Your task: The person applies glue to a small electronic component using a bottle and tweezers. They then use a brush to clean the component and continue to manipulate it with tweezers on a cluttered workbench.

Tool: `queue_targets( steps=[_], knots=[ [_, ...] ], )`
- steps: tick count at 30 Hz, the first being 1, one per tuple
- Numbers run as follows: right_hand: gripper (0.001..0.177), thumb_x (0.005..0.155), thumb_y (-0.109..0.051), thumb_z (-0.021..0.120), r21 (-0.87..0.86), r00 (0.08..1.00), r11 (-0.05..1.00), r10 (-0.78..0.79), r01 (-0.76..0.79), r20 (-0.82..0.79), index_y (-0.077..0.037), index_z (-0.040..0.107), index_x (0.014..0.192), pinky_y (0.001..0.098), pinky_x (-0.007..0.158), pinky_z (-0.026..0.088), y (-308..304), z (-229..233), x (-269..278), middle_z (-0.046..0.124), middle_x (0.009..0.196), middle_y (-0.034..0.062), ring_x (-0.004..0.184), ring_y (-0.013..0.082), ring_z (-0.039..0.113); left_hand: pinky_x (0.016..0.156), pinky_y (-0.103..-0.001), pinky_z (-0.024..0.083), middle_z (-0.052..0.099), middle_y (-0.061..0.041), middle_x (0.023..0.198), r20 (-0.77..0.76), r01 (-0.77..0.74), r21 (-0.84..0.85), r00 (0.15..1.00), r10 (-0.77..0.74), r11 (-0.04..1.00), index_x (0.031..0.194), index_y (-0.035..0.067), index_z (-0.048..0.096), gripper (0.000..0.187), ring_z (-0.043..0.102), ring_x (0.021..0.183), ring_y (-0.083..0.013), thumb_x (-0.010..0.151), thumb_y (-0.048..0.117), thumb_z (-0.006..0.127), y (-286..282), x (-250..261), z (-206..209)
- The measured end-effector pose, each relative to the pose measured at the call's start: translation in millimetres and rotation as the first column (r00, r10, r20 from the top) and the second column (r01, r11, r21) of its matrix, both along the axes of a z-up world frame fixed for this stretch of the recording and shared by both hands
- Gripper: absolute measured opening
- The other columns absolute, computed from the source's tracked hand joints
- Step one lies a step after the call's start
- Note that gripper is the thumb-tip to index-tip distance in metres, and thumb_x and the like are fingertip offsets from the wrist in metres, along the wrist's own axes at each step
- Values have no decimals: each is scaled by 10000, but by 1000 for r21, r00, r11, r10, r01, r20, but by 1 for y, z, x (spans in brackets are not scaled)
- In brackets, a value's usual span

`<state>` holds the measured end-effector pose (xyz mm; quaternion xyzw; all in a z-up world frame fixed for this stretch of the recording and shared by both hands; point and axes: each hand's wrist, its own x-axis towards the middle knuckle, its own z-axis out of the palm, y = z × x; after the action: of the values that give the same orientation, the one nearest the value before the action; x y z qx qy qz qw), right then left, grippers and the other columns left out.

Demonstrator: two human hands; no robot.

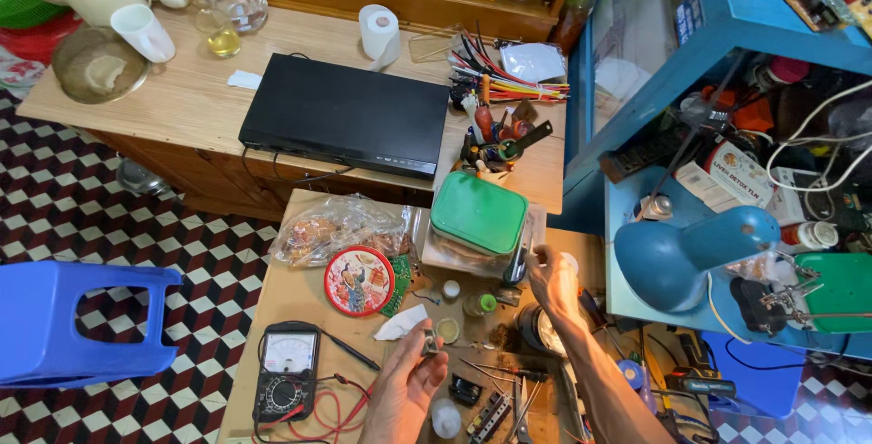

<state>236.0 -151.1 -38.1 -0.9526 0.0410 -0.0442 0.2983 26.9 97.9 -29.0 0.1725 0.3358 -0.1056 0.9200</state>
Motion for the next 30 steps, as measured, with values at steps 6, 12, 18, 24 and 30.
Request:
queue_targets(
  steps=[6,12,18,24,30],
  knots=[
    [434,969,-388,644,172,960,958,-196,231,-201,13,768,855,351,543,497,41,68,-4,708,670,117,558,182,614,762,-271,559,687,-30,1010,123,96,-2,988,-95,995,1285,80,633,395,670,886,-142,932,249,685,32,64,47],
    [475,1088,-329,576,351,987,923,-156,157,-30,80,719,893,352,566,497,67,93,58,714,748,132,619,180,632,789,-272,576,672,-49,1016,113,192,-50,976,-185,980,1329,100,615,428,663,911,-140,937,264,668,42,83,40],
    [369,950,-64,533,503,1000,864,26,-23,1,-36,600,1312,331,809,590,72,92,136,719,1086,150,935,200,710,763,-271,565,689,-51,1033,58,217,-74,975,-214,973,1330,89,611,438,663,896,-154,932,265,663,45,81,10],
    [339,1013,-19,467,313,972,920,231,-234,49,19,717,1239,328,851,567,75,95,163,744,1007,129,942,196,709,747,-276,549,681,-55,1023,16,176,-64,984,-175,982,1333,74,634,435,664,894,-164,938,255,657,53,88,-8],
    [205,1015,-32,530,549,962,825,-27,-133,273,-5,709,1110,266,698,579,82,96,146,742,970,75,838,122,725,769,-286,547,668,-39,1042,19,166,-57,986,-165,984,1351,78,626,447,658,921,-162,936,237,664,61,88,-17]
  ],
)
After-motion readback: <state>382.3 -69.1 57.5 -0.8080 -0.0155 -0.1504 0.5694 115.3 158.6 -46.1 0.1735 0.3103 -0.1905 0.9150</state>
